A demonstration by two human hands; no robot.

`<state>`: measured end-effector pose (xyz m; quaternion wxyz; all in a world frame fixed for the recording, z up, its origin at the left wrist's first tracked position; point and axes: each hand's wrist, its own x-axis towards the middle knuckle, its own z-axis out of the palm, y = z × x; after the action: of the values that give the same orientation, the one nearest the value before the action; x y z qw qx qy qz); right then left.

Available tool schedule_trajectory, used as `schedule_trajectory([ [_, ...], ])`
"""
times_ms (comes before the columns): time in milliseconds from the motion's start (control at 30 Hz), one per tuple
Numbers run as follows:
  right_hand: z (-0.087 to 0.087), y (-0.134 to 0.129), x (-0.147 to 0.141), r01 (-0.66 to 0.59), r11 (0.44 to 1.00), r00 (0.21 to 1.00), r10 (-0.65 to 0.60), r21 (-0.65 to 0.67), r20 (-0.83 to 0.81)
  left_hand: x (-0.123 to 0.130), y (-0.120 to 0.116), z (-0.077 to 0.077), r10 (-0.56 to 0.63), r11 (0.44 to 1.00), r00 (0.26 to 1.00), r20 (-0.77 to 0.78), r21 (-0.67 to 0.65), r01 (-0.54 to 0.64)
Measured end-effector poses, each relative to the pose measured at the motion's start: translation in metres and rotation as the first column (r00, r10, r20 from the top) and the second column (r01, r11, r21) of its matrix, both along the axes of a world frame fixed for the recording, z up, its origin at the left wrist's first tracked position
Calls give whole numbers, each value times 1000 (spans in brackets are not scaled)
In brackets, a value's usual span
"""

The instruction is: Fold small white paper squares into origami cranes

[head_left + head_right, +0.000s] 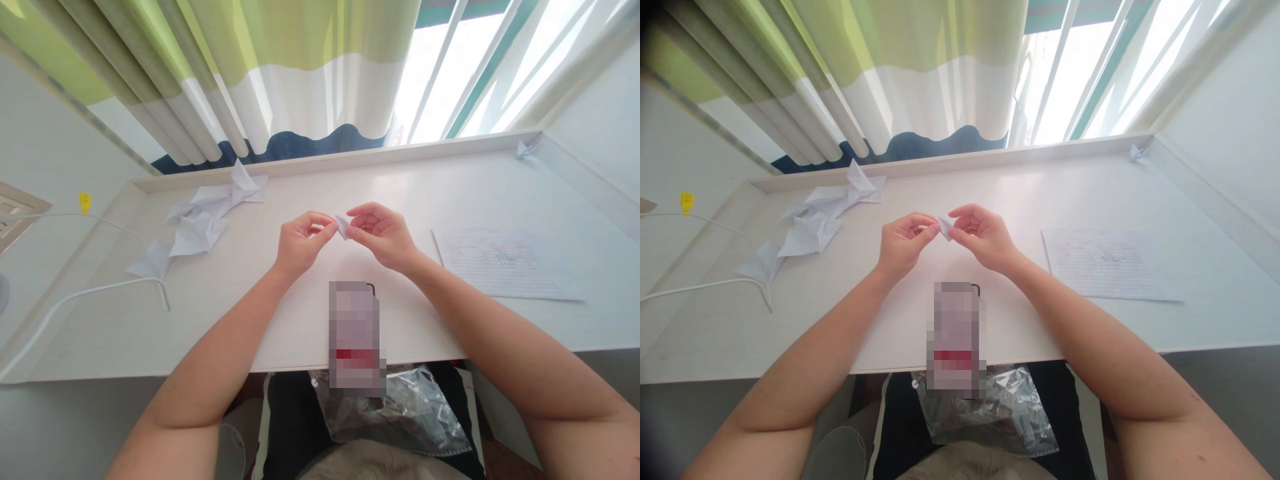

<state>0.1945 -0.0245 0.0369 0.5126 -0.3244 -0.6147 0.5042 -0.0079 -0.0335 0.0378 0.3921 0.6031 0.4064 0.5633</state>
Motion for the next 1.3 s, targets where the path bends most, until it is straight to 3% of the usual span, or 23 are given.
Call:
schedule_trajectory([
  [167,0,-1,-1,7,1000,1000,-8,19,15,2,0,3,-22,999,998,67,-42,25],
  [400,-4,1,-2,9,999,1000,-9,33,18,5,2,1,21,1000,993,117,-3,-21],
  [500,-6,2,-2,19,999,1000,-19,43,6,4,2,0,33,999,995,92,14,-34],
  [700,-6,5,1,23,1000,1000,-22,11,-6,-1,4,-5,-62,996,996,61,71,57],
  [1133,-4,4,1,-20,999,998,19,-30,-60,-1,2,-4,43,983,991,-125,181,-19],
  [1300,0,4,3,-79,994,994,73,-77,-83,-3,0,-3,22,968,984,-177,248,23],
])
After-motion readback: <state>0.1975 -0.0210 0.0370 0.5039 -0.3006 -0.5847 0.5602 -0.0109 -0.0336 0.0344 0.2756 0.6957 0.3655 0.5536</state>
